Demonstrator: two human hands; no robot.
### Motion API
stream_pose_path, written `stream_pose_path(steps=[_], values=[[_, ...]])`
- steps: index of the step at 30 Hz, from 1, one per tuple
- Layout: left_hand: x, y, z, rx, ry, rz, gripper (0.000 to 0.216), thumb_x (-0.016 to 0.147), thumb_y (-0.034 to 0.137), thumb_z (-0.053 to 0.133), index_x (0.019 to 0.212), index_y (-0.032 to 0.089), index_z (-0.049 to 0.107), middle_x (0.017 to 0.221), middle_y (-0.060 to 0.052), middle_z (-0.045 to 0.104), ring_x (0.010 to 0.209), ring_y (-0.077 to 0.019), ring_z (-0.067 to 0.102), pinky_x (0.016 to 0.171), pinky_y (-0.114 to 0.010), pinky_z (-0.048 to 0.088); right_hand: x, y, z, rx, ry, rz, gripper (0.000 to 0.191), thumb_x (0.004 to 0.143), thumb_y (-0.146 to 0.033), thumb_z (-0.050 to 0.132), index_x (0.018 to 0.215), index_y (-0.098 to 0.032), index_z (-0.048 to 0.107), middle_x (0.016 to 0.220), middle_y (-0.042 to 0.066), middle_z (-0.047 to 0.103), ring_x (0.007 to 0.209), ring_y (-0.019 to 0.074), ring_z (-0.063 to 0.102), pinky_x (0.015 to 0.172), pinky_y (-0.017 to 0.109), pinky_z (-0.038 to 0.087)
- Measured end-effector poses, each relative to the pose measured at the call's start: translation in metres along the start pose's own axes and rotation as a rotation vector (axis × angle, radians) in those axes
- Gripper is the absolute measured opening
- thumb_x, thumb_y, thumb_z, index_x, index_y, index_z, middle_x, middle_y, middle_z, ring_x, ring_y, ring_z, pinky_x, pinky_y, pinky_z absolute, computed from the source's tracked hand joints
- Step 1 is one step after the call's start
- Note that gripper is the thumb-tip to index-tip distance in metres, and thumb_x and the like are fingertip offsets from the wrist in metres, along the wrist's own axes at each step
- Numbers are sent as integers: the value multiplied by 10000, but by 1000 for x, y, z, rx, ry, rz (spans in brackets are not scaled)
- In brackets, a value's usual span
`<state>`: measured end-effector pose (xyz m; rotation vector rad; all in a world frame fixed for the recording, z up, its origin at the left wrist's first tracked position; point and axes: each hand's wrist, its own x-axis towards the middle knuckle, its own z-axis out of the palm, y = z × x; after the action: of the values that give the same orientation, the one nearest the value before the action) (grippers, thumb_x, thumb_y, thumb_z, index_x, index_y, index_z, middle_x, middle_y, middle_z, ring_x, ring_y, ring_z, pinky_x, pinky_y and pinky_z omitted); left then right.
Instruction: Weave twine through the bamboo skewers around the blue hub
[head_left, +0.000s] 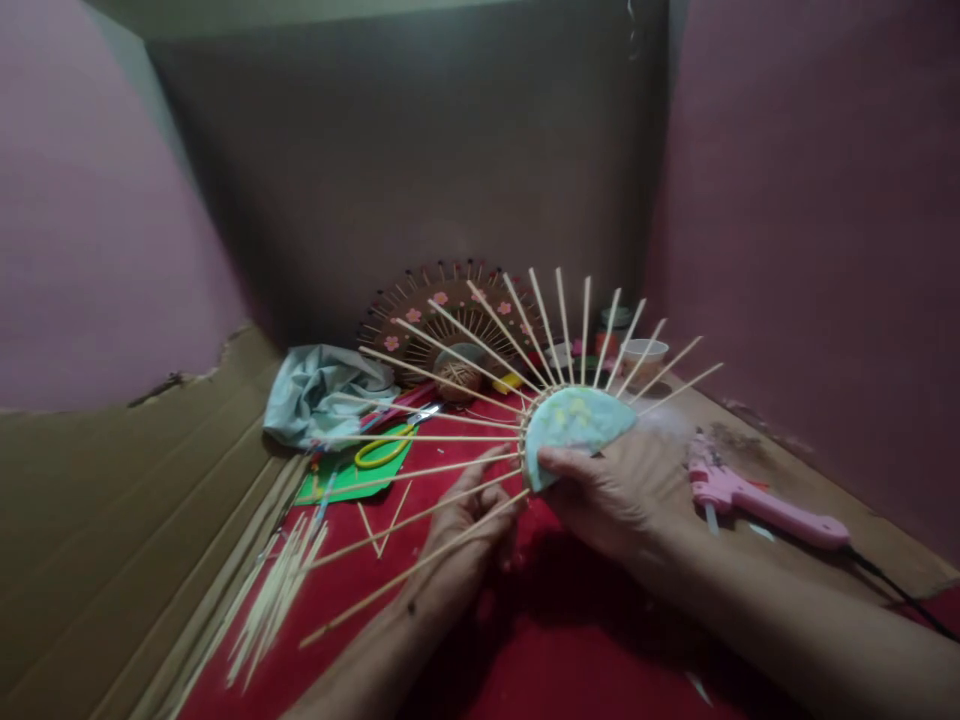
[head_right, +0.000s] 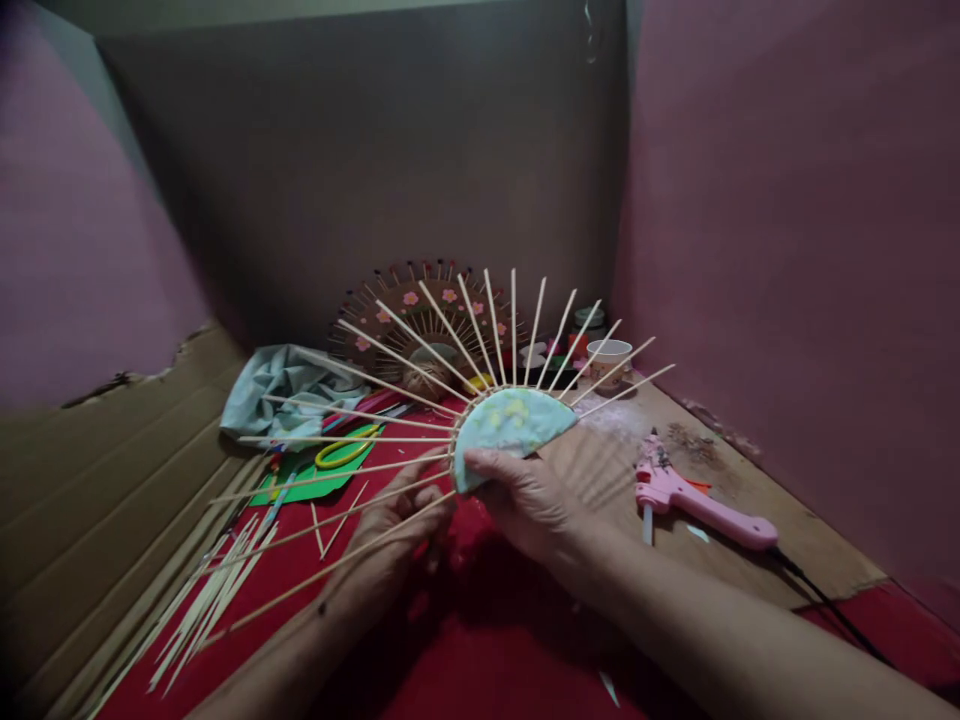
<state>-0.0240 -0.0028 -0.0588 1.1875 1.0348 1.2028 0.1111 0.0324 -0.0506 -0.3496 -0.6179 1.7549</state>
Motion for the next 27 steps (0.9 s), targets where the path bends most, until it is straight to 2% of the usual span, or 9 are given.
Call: stream_pose_path(steps=[2, 4, 7, 10, 14, 17, 20, 23, 27], values=[[1, 0, -3, 59, 5, -36, 358, 736, 349, 625, 1028, 146, 592, 461, 70, 441, 360, -56, 369, 404, -190, 324, 2, -3, -1, 3, -11, 25, 207, 552, -69, 719, 682, -171, 594, 615, -43, 607, 572, 80, 537, 587, 198, 461], [4, 3, -11, 173, 6, -34, 256, 734, 356, 631, 854, 130, 623, 473, 48, 464, 398, -58, 390, 430, -189, 313, 4, -5, -1, 17, -14, 30, 233, 535, -67, 725, 691, -179, 593, 658, -44, 619, 599, 84, 543, 601, 207, 466], [9, 12, -28, 308, -71, -59, 235, 739, 364, 632, 725, 130, 618, 512, 32, 470, 461, -60, 387, 451, -184, 282, 5, -8, -1, 16, 18, -4, 292, 513, -44, 723, 723, -195, 588, 705, -47, 633, 630, 96, 557, 609, 227, 476], [9, 26, -43, 319, -186, -131, 231, 742, 349, 629, 672, 134, 584, 524, 33, 441, 468, -64, 356, 446, -193, 249, 6, -12, -1, -10, 62, -29, 304, 514, -42, 724, 744, -191, 591, 671, -39, 627, 611, 100, 556, 591, 237, 475], [2, 43, -61, 265, -190, -164, 242, 746, 329, 626, 630, 144, 521, 559, 40, 400, 480, -59, 304, 445, -197, 216, 7, -16, 0, -38, 29, -11, 316, 534, -47, 713, 789, -196, 604, 669, -28, 636, 598, 112, 564, 574, 259, 480], [-2, 48, -74, 282, -225, -164, 212, 724, 295, 649, 623, 137, 549, 554, 37, 410, 489, -58, 312, 455, -191, 230, 7, -20, 1, -62, -32, 27, 258, 580, -69, 697, 792, -187, 610, 672, -15, 648, 606, 127, 583, 590, 293, 499], [-4, 48, -82, 267, -210, -103, 126, 686, 260, 680, 689, 141, 636, 616, 11, 496, 553, -76, 403, 525, -194, 323, 7, -22, -1, -106, -67, 35, 216, 606, -84, 697, 780, -176, 607, 673, -17, 653, 601, 124, 593, 578, 286, 502], [-6, 48, -82, 252, -193, 7, 77, 654, 230, 697, 647, 156, 678, 697, -22, 574, 681, -120, 498, 654, -225, 395, 9, -24, -2, -137, -115, 5, 172, 630, -110, 694, 762, -169, 602, 675, -17, 655, 598, 120, 598, 584, 281, 504], [-9, 50, -84, 277, -315, 99, 80, 651, 232, 674, 659, 174, 728, 855, -68, 650, 864, -203, 560, 821, -291, 412, 13, -30, 0, -142, -133, -32, 151, 643, -136, 690, 759, -172, 602, 663, -18, 650, 604, 127, 601, 600, 294, 506]])
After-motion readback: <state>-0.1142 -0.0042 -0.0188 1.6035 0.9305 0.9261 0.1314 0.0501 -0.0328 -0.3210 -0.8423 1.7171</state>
